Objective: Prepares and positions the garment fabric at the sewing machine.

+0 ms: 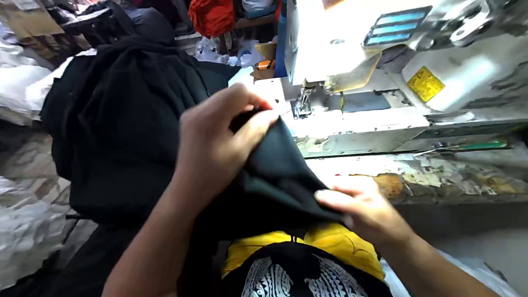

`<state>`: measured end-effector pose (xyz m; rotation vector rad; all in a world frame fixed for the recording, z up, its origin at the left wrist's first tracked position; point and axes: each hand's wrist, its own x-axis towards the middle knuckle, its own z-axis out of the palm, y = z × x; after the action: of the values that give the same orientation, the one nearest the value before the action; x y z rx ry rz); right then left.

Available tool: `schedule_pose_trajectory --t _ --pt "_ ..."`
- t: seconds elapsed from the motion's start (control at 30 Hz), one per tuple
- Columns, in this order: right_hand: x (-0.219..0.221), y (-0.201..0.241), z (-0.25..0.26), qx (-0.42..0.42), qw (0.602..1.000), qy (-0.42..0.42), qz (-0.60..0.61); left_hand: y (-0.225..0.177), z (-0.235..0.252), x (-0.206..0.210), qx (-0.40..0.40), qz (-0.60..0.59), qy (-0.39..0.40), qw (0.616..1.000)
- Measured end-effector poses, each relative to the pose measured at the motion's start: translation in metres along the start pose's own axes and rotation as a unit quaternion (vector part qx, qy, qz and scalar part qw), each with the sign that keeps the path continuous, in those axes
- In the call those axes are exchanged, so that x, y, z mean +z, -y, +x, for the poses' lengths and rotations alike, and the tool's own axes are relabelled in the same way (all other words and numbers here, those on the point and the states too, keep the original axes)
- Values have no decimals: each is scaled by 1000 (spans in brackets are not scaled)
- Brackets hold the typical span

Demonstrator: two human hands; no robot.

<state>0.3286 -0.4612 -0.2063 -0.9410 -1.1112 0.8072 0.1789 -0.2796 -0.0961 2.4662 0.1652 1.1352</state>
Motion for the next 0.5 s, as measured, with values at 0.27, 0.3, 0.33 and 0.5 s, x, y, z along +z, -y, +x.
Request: schedule_pose_trajectory --t 0.27,0.3,0.33,0.5 --pt "-32 -42 48 55 985 -161 -8 116 88 123 -34 101 179 978" --pt "-34 -41 51 55 985 -159 -23 124 86 125 -22 89 176 980" --pt "-34 -40 52 56 986 -155 -33 137 83 127 12 85 162 983" --pt "-35 -37 55 92 985 -132 -59 109 92 118 -90 86 228 966"
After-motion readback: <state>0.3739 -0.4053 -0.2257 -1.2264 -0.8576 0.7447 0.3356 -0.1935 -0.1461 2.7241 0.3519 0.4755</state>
